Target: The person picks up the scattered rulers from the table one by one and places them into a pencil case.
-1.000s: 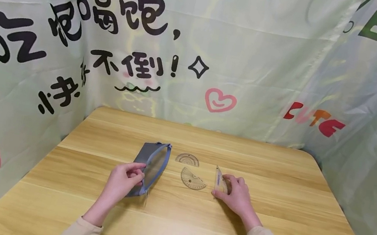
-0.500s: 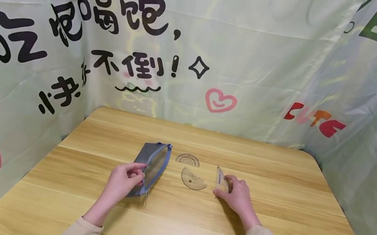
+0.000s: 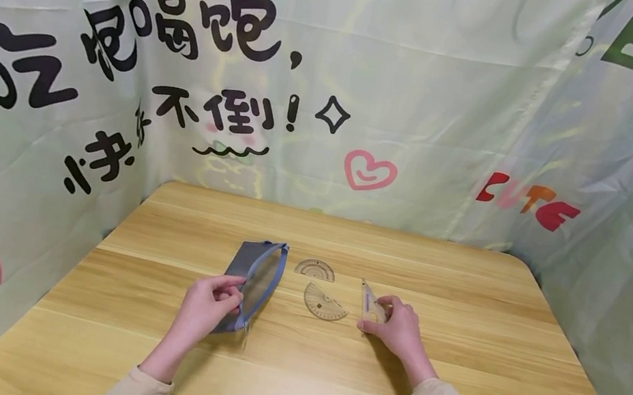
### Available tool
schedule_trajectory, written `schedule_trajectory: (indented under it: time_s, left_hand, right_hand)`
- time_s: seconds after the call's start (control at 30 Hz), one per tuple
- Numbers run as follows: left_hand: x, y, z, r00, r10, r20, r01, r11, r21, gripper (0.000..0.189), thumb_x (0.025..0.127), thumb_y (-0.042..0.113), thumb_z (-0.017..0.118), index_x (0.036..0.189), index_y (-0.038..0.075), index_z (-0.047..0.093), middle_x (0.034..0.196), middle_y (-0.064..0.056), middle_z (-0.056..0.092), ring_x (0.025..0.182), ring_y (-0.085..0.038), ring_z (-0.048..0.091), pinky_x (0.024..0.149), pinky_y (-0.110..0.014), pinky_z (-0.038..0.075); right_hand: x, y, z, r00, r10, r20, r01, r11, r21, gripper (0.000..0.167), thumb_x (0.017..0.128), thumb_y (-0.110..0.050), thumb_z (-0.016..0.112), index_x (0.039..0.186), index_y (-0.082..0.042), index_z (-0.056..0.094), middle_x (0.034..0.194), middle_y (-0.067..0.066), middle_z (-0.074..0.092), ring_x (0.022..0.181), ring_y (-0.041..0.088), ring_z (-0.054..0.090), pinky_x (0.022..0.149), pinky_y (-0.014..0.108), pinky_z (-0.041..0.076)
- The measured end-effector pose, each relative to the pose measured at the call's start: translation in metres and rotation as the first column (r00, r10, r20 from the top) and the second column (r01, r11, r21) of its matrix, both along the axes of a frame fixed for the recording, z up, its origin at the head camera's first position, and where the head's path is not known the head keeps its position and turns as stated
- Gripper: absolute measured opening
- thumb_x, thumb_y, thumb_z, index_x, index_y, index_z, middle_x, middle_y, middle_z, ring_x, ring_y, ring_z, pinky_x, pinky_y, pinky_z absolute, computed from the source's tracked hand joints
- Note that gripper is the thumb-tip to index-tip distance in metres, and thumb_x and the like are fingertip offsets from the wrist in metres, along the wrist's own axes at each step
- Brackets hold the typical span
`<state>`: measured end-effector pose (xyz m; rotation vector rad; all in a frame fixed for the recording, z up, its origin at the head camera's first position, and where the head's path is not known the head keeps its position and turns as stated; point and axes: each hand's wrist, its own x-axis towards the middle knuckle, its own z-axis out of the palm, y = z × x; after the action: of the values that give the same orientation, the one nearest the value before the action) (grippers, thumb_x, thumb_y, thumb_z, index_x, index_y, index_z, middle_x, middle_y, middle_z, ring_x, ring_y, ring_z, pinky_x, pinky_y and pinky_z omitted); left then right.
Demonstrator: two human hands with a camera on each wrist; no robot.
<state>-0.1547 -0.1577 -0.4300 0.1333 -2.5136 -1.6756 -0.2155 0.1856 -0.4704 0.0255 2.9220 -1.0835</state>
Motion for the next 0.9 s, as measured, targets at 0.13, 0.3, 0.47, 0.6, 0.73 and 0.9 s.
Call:
schedule_trajectory:
  time_s: [0.13,0.3,0.47,0.6,0.73,0.9]
  left_hand:
    - [0.0004,0.0001,-0.0003,1.000,-0.003,0.001,0.003,1.000,0.002,0.032,0.086,-0.001,0.067,0.117,-0.005,0.069,0.082,-0.010,0.066,0.065,-0.011,0.065,0.063,-0.020,0.061]
    - [0.0006,0.0003,-0.0009,1.000,-0.004,0.001,0.004,1.000,0.003,0.032,0.086,-0.002,0.067,0.118,-0.005,0.069,0.082,-0.010,0.066,0.066,-0.012,0.065,0.063,-0.020,0.061]
    - [0.0001,0.0004,-0.0015,1.000,-0.005,0.003,0.005,1.000,0.003,0.032,0.086,-0.002,0.067,0.117,-0.005,0.069,0.082,-0.010,0.066,0.066,-0.013,0.065,0.063,-0.021,0.061]
    - [-0.0004,0.0007,-0.0013,1.000,-0.010,0.001,0.010,1.000,0.011,0.032,0.086,-0.002,0.067,0.117,-0.006,0.068,0.082,-0.011,0.066,0.067,-0.013,0.066,0.063,-0.022,0.062]
    - [-0.0005,0.0010,-0.0010,1.000,-0.010,0.001,0.010,1.000,0.012,0.032,0.086,-0.002,0.067,0.118,-0.006,0.068,0.082,-0.011,0.066,0.066,-0.012,0.065,0.063,-0.021,0.061]
    - [-0.0003,0.0009,-0.0005,1.000,-0.003,0.003,0.003,1.000,0.003,0.032,0.085,-0.001,0.067,0.118,-0.005,0.069,0.083,-0.011,0.067,0.066,-0.010,0.065,0.063,-0.019,0.061]
  right_hand:
    - [-0.0004,-0.0007,-0.0013,1.000,-0.004,-0.003,0.004,1.000,-0.007,0.071,0.070,-0.029,0.088,0.127,0.001,0.058,0.106,0.021,0.060,0.098,0.031,0.049,0.076,0.032,0.041]
    - [0.0003,-0.0010,-0.0013,1.000,-0.004,-0.006,0.004,1.000,-0.008,0.070,0.069,-0.028,0.089,0.125,0.002,0.059,0.104,0.020,0.059,0.096,0.029,0.049,0.076,0.032,0.042]
    - [-0.0001,-0.0009,-0.0004,1.000,-0.004,0.014,0.005,1.000,-0.021,0.069,0.069,-0.027,0.089,0.123,0.002,0.057,0.104,0.019,0.055,0.093,0.027,0.048,0.075,0.031,0.043]
    - [-0.0023,0.0002,-0.0001,0.999,-0.003,0.034,0.003,1.000,-0.026,0.068,0.070,-0.027,0.089,0.122,0.001,0.056,0.110,0.021,0.053,0.095,0.028,0.050,0.079,0.035,0.047]
    - [-0.0041,0.0022,0.0002,0.999,0.014,0.042,-0.013,1.000,-0.028,0.067,0.070,-0.027,0.089,0.121,0.002,0.055,0.111,0.023,0.056,0.094,0.028,0.053,0.081,0.038,0.049]
    - [-0.0050,0.0045,0.0020,0.998,0.025,0.054,-0.023,0.999,-0.031,0.065,0.073,-0.027,0.087,0.122,0.001,0.056,0.111,0.022,0.060,0.091,0.026,0.055,0.077,0.033,0.049]
